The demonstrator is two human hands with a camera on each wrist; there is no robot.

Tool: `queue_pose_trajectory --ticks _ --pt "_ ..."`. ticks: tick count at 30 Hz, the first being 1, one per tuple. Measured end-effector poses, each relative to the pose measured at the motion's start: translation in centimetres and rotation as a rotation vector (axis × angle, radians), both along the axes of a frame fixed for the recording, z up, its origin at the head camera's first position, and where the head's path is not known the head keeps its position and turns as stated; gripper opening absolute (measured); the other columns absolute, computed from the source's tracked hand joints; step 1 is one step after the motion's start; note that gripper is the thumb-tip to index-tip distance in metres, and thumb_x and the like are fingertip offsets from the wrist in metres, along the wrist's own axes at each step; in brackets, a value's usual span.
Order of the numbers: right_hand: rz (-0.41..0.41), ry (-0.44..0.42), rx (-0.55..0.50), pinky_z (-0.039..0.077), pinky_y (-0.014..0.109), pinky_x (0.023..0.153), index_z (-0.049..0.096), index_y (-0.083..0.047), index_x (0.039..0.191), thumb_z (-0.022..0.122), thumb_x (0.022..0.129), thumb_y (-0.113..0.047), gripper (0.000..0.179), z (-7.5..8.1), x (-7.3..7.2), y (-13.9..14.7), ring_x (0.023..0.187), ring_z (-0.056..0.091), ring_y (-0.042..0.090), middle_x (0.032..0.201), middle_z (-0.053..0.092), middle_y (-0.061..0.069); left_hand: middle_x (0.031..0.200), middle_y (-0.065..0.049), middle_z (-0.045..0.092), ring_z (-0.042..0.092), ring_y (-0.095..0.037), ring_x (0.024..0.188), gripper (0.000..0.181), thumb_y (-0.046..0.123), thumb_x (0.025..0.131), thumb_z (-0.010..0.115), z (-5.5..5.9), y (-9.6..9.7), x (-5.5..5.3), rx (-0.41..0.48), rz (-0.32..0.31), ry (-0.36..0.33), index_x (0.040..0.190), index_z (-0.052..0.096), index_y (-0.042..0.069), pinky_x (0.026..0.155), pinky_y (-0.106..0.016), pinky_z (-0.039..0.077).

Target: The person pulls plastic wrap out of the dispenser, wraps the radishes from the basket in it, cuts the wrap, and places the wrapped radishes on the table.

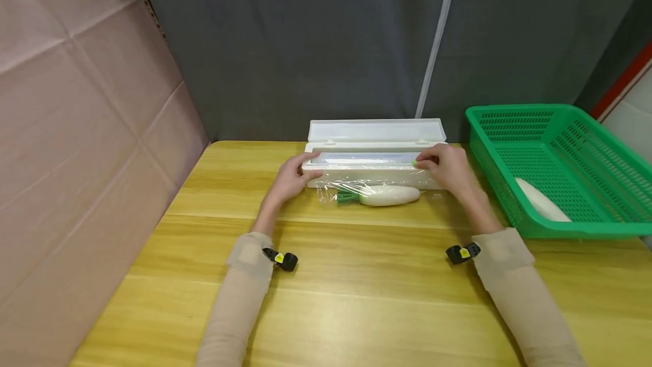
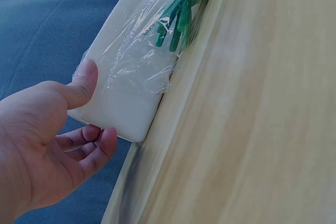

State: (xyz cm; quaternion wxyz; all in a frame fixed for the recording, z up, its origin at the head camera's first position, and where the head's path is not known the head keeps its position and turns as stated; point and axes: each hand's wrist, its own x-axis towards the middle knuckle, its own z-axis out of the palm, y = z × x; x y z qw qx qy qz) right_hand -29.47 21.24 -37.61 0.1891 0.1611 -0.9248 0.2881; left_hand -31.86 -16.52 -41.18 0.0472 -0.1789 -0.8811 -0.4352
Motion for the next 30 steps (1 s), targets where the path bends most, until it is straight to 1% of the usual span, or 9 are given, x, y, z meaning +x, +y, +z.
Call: queue_pose_trajectory --ticks 6,12,19,26,30 --pt "0.001 0.006 0.002 0.045 0.043 0.075 0.078 -0.002 0.089 0.077 0.089 -0.005 0.004 0.0 0.0 0.1 0.08 0.062 0.029 0.089 0.073 0.017 0.123 -0.005 0.063 0.045 -0.019 0.069 0.056 0.024 0.093 0.074 -0.1 0.0 0.0 0.009 0.0 -0.007 0.146 0.055 0.018 0.067 -0.034 0.041" --pt "-0.007 0.012 -0.006 0.046 0.044 0.077 0.079 -0.002 0.089 0.078 0.088 -0.006 0.004 -0.1 0.0 0.3 0.082 0.063 0.029 0.09 0.074 0.016 0.127 -0.004 0.062 0.044 -0.019 0.068 0.056 0.023 0.094 0.074 -0.1 0.1 -0.1 0.009 -0.005 0.0 0.146 0.055 0.018 0.067 -0.033 0.041" --pt "-0.008 0.038 -0.004 0.046 0.046 0.076 0.079 -0.003 0.089 0.077 0.089 -0.007 0.004 0.1 0.2 0.6 0.081 0.063 0.03 0.088 0.073 0.016 0.129 -0.005 0.062 0.043 -0.019 0.069 0.056 0.023 0.094 0.074 0.0 0.0 0.0 0.013 -0.002 0.001 0.146 0.055 0.017 0.068 -0.034 0.04" --pt "-0.008 0.036 -0.001 0.046 0.046 0.075 0.079 -0.003 0.089 0.077 0.089 -0.008 0.005 0.1 0.3 1.0 0.079 0.063 0.03 0.088 0.073 0.016 0.128 -0.004 0.062 0.044 -0.02 0.073 0.056 0.024 0.094 0.074 0.0 0.0 0.0 0.004 0.002 -0.012 0.146 0.055 0.018 0.071 -0.034 0.04" --pt "-0.018 0.025 -0.002 0.046 0.047 0.076 0.079 -0.003 0.09 0.078 0.089 -0.009 0.006 0.1 0.5 1.2 0.081 0.063 0.03 0.09 0.073 0.016 0.126 -0.004 0.061 0.045 -0.021 0.073 0.056 0.025 0.094 0.074 0.0 0.0 0.0 0.007 0.002 -0.021 0.146 0.055 0.019 0.07 -0.035 0.041"
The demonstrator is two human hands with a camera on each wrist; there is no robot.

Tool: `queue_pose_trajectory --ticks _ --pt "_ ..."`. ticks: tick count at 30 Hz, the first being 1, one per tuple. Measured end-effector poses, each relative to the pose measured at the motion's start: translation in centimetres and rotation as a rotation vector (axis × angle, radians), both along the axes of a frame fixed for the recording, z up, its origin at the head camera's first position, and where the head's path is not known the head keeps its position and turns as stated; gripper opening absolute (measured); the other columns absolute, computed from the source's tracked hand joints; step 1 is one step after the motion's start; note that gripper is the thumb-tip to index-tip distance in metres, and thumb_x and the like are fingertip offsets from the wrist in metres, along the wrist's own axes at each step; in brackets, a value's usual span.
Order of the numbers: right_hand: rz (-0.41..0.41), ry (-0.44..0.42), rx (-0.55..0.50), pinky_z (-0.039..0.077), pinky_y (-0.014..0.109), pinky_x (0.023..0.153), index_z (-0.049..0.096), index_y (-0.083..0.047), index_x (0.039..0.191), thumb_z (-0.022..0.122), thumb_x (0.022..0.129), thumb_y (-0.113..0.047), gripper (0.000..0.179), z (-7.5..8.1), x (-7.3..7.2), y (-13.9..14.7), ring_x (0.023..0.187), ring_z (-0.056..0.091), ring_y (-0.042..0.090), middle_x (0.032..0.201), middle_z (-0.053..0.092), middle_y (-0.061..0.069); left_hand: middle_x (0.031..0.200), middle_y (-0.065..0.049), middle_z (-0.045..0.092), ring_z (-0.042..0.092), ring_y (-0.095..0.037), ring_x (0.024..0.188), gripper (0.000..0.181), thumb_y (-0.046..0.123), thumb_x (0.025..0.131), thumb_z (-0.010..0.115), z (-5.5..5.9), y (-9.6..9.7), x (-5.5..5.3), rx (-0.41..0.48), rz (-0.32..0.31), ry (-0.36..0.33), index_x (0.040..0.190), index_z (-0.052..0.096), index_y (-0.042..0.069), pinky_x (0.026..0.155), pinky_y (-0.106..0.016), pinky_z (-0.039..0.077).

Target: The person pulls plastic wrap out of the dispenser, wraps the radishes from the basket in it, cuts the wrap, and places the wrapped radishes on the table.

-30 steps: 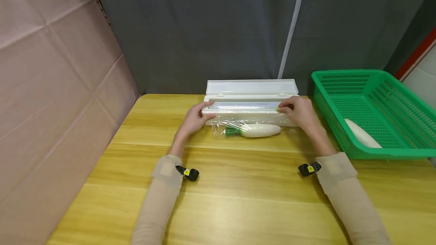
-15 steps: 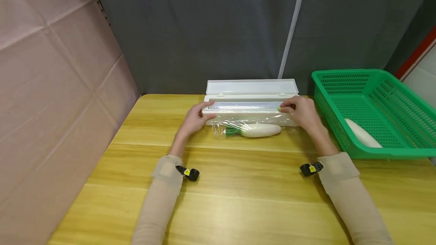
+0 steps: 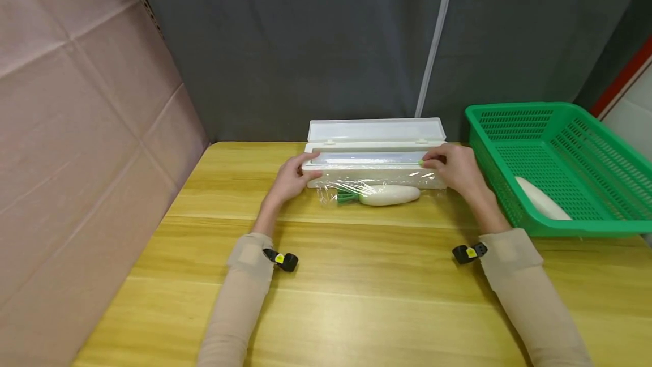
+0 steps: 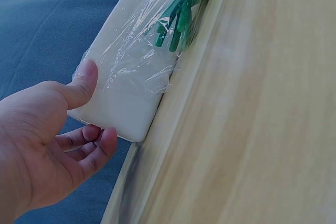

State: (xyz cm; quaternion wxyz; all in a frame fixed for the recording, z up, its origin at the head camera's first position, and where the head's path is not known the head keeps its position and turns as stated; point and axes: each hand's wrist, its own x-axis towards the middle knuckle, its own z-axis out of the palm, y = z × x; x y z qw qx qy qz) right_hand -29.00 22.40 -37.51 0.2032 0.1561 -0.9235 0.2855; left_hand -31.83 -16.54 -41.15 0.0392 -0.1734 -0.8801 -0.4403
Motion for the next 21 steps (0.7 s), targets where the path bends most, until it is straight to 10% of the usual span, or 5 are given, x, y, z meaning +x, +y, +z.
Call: queue_pose_trajectory --ticks 21 --pt "-0.079 -0.034 -0.012 0.044 0.04 0.068 0.077 0.003 0.095 0.076 0.091 -0.008 0.012 -0.3 0.6 2.8 0.077 0.058 0.031 0.094 0.071 0.021 0.126 -0.005 0.062 0.044 -0.02 0.072 0.056 0.023 0.094 0.074 0.1 0.1 0.1 -0.005 -0.005 0.017 0.146 0.054 0.018 0.07 -0.034 0.04"
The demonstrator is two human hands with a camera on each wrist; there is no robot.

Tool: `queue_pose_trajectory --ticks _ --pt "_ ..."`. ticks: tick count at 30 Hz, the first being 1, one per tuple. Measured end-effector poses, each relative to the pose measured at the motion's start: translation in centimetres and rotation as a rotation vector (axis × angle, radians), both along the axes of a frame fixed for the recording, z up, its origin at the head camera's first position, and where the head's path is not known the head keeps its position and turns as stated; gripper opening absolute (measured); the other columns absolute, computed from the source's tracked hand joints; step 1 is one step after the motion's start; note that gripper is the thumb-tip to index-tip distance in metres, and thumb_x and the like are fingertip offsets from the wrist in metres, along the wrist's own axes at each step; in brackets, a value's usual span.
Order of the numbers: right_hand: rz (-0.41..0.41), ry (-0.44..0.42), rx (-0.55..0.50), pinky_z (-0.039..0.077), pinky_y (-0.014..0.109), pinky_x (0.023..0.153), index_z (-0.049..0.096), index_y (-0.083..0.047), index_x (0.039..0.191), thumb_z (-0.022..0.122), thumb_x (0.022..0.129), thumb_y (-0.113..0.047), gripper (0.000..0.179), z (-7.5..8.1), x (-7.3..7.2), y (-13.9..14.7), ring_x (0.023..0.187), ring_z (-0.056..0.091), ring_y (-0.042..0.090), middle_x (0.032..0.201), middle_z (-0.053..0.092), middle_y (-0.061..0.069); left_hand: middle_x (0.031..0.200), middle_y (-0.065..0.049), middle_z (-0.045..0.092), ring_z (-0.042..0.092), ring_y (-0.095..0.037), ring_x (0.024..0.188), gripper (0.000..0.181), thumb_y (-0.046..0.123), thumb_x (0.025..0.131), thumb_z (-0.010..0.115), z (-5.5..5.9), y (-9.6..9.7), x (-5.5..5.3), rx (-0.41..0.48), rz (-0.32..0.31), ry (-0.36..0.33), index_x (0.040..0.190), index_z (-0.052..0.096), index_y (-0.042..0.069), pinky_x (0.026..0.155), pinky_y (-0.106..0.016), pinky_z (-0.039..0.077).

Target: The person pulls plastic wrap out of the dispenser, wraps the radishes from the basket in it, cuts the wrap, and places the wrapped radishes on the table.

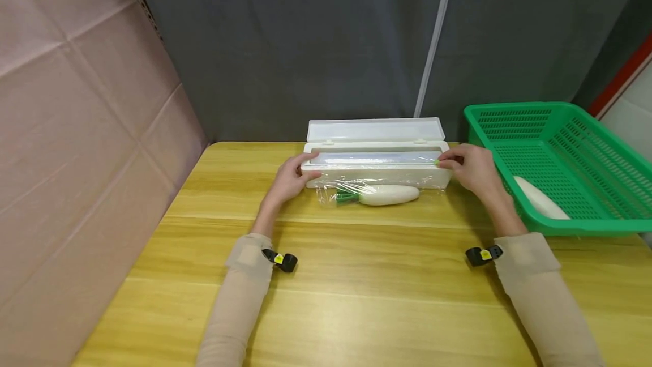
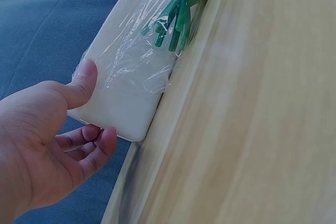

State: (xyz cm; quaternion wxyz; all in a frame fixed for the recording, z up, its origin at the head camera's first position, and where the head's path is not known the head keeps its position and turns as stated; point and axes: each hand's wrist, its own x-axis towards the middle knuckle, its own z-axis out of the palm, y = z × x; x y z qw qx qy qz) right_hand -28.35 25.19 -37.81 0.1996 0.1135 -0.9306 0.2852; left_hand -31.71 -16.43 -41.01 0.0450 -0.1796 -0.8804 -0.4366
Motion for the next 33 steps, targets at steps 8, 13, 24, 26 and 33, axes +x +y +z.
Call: queue_pose_trajectory --ticks 8,13,24,26,33 --pt "0.012 0.006 0.007 0.044 0.042 0.069 0.077 0.003 0.097 0.075 0.092 -0.01 0.014 -0.01 -0.19 0.34 0.079 0.059 0.032 0.096 0.071 0.022 0.138 -0.002 0.059 0.046 -0.021 0.08 0.056 0.024 0.094 0.074 -0.08 0.0 -0.13 0.01 0.0 -0.017 0.146 0.055 0.019 0.077 -0.035 0.042" --pt "0.014 0.015 0.022 0.044 0.04 0.067 0.077 0.003 0.096 0.076 0.091 -0.01 0.013 -0.06 -0.22 0.5 0.078 0.058 0.031 0.094 0.071 0.021 0.133 -0.003 0.06 0.047 -0.021 0.081 0.056 0.024 0.094 0.074 -0.09 0.02 -0.11 0.001 0.004 -0.022 0.146 0.054 0.02 0.076 -0.035 0.042" --pt "0.032 0.08 0.044 0.042 0.028 0.063 0.078 0.002 0.093 0.078 0.088 -0.006 0.009 -0.24 -0.28 0.81 0.073 0.059 0.027 0.087 0.071 0.018 0.135 -0.003 0.059 0.046 -0.021 0.081 0.056 0.025 0.094 0.074 -0.24 -0.06 -0.22 -0.002 0.007 -0.019 0.147 0.054 0.02 0.077 -0.035 0.041" --pt "0.032 0.085 0.042 0.041 0.026 0.062 0.078 0.002 0.092 0.079 0.087 -0.006 0.009 -0.26 -0.27 0.84 0.073 0.06 0.027 0.087 0.071 0.018 0.136 -0.003 0.059 0.047 -0.021 0.081 0.056 0.025 0.094 0.074 -0.24 -0.05 -0.22 -0.006 0.009 -0.015 0.146 0.054 0.02 0.078 -0.035 0.041" --pt "0.032 0.091 0.043 0.04 0.026 0.061 0.078 0.003 0.091 0.079 0.087 -0.004 0.008 -0.24 -0.19 0.96 0.073 0.059 0.028 0.088 0.071 0.019 0.137 -0.003 0.059 0.046 -0.021 0.079 0.056 0.025 0.094 0.074 -0.14 0.03 -0.18 -0.003 0.004 -0.009 0.146 0.055 0.019 0.077 -0.035 0.042"
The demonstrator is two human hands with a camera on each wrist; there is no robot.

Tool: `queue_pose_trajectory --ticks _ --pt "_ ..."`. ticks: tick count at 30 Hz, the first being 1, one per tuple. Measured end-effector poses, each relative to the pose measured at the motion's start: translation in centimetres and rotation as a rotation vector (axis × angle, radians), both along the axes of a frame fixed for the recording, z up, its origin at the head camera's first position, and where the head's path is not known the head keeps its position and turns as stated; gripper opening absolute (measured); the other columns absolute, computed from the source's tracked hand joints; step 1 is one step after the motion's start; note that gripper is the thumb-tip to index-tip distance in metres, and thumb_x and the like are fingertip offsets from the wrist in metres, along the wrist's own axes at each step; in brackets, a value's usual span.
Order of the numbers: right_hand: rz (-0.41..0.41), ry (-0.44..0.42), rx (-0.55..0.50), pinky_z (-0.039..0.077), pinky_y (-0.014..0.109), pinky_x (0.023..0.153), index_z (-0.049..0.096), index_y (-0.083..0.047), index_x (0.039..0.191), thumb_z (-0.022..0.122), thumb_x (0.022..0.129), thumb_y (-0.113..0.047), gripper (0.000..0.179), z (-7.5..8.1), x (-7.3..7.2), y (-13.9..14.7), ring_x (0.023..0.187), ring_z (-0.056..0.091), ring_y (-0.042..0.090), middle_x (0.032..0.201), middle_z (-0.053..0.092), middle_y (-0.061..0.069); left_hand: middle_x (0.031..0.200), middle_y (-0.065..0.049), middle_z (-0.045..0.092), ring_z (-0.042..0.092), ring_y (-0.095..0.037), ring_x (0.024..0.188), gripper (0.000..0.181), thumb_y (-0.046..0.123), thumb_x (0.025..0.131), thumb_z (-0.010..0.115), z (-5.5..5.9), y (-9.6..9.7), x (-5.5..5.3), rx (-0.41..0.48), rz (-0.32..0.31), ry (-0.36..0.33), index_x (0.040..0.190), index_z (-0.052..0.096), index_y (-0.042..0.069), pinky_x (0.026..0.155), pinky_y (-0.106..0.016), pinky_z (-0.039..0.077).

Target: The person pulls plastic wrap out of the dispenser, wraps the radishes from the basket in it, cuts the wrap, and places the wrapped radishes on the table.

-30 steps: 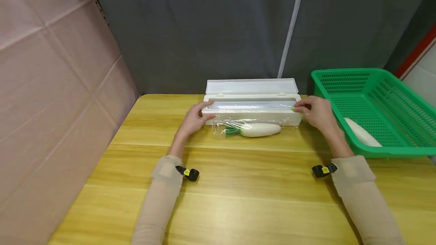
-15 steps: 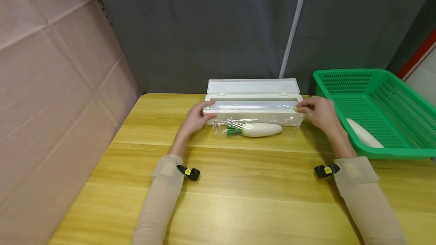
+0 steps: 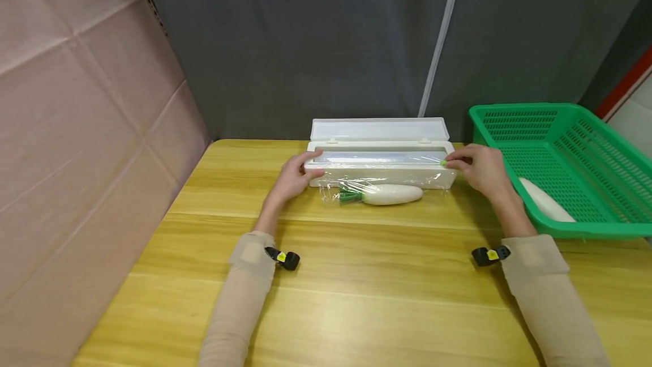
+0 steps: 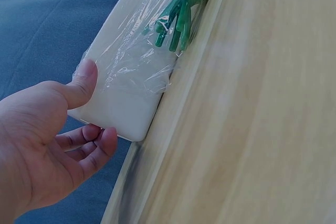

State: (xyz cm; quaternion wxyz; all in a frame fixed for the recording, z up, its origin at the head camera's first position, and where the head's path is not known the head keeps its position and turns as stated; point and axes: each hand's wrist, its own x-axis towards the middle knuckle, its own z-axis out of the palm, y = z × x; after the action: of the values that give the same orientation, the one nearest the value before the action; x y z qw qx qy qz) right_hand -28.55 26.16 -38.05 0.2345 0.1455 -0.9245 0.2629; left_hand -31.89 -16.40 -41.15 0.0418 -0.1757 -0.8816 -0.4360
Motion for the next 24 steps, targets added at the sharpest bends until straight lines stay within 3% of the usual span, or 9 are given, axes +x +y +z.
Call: queue_pose_trajectory --ticks 9,18,24 --pt "0.003 0.025 -0.004 0.037 0.023 0.058 0.078 0.002 0.089 0.082 0.085 -0.007 0.011 0.04 -0.07 0.24 0.066 0.054 0.022 0.082 0.071 0.017 0.138 -0.003 0.059 0.047 -0.021 0.082 0.056 0.025 0.094 0.074 -0.07 -0.05 -0.03 0.002 0.003 -0.007 0.146 0.055 0.02 0.079 -0.035 0.042" --pt "-0.078 -0.047 -0.012 0.039 0.033 0.062 0.077 0.003 0.095 0.077 0.09 -0.01 0.014 0.05 0.31 0.77 0.074 0.057 0.03 0.091 0.071 0.023 0.139 -0.003 0.058 0.046 -0.02 0.079 0.057 0.025 0.093 0.074 0.03 -0.2 -0.01 0.01 -0.003 -0.01 0.146 0.054 0.02 0.076 -0.035 0.042" --pt "-0.061 -0.034 -0.022 0.039 0.031 0.062 0.078 0.003 0.096 0.077 0.091 -0.011 0.015 0.08 0.11 0.39 0.074 0.058 0.029 0.092 0.072 0.023 0.137 -0.003 0.059 0.044 -0.02 0.075 0.056 0.024 0.094 0.074 0.05 -0.75 0.02 0.011 -0.004 0.007 0.146 0.055 0.019 0.072 -0.034 0.04"
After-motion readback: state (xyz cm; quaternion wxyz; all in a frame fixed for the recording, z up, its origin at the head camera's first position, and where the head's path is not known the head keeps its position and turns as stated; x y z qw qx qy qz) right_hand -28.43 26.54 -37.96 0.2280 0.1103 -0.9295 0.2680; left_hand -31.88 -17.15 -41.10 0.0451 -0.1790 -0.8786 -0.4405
